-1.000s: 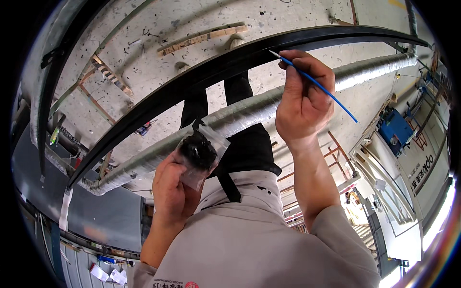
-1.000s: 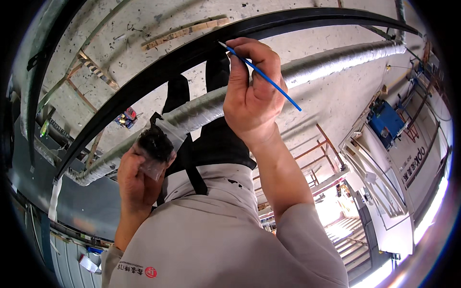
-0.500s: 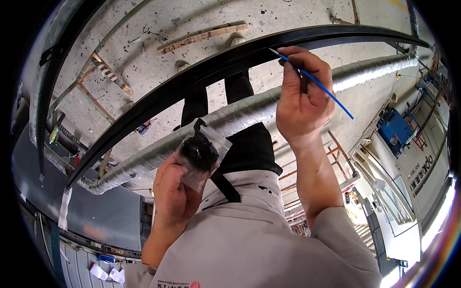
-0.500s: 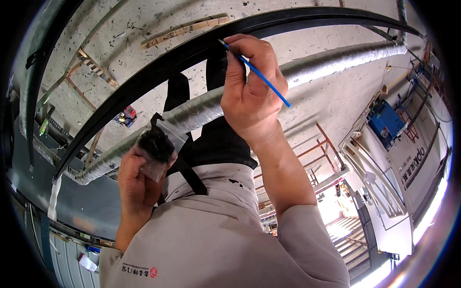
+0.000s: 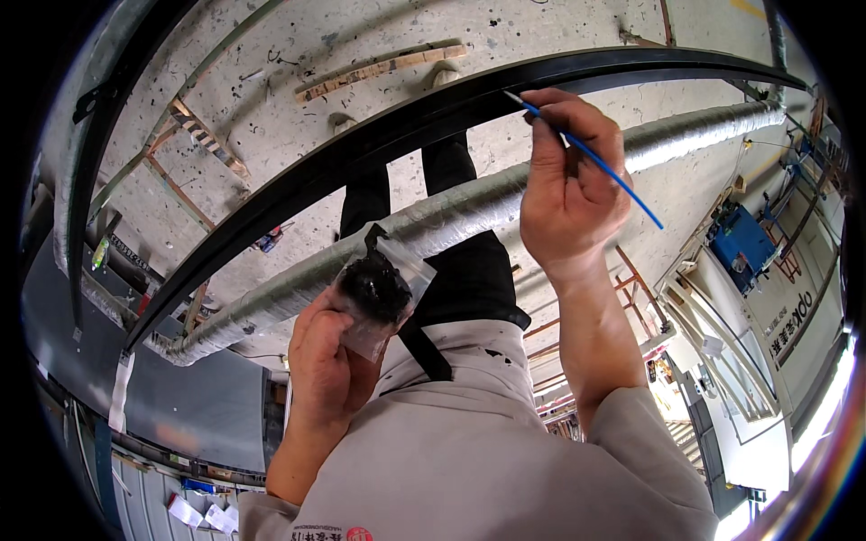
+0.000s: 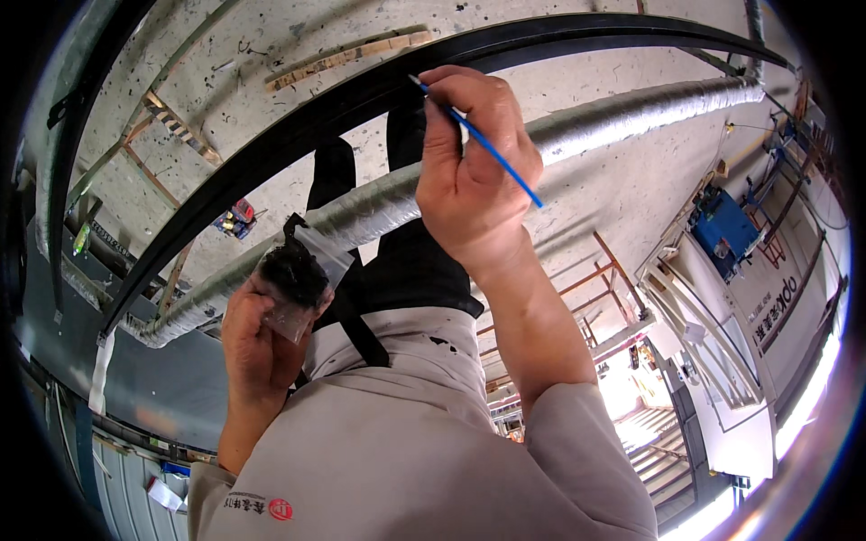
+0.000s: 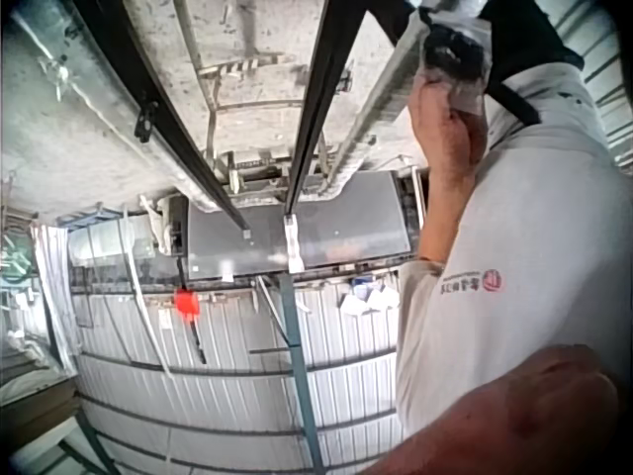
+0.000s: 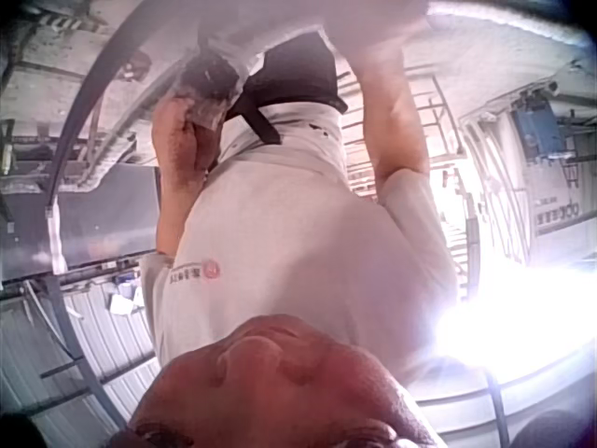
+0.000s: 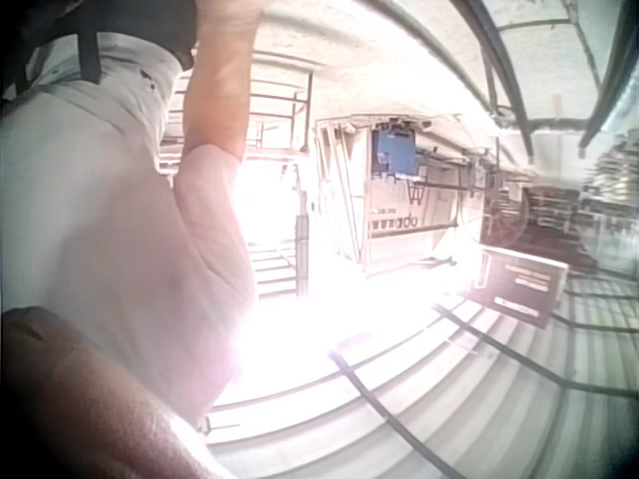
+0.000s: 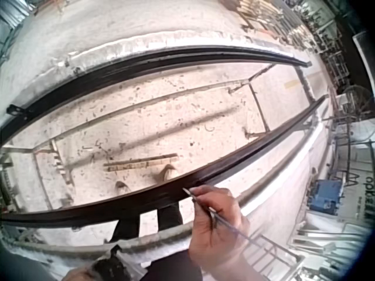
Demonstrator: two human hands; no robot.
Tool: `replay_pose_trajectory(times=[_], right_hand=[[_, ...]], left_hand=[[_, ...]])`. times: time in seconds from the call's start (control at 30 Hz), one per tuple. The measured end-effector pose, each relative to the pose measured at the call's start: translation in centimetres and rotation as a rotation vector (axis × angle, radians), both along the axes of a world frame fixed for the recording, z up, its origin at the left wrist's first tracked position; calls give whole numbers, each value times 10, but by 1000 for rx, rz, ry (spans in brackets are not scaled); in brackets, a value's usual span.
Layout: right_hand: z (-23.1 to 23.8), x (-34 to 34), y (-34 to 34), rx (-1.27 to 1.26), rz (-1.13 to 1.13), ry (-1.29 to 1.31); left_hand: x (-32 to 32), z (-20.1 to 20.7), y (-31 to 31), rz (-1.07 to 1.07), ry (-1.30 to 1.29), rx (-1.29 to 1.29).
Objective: The person uses a small brush to apply black paint to the edges and joints of long metal beams resting on supports, repeatedly dipping the brush into a small container held in the other hand.
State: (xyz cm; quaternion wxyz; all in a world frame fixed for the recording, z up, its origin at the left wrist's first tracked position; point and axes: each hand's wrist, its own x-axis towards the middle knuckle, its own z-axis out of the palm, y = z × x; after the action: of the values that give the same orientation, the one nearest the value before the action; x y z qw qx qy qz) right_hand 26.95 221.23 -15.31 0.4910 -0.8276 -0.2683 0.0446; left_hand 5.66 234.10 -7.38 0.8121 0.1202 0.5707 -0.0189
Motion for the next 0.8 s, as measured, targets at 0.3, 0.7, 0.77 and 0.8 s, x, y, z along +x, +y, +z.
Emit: replay_pose_trajectory(times=[0.3, 0.7, 0.77, 0.8], right_hand=[[1, -4, 4, -9, 27, -3], [2, -27, 25, 57, 140, 59], [2, -26, 26, 47, 159, 31], [2, -25, 26, 38, 176, 3]], left_hand=[[1, 1, 0, 41, -10, -13], [-2, 2, 3, 53, 5, -24], [-4, 2, 4, 39, 19, -23], [-6, 1, 5, 41, 20, -23]])
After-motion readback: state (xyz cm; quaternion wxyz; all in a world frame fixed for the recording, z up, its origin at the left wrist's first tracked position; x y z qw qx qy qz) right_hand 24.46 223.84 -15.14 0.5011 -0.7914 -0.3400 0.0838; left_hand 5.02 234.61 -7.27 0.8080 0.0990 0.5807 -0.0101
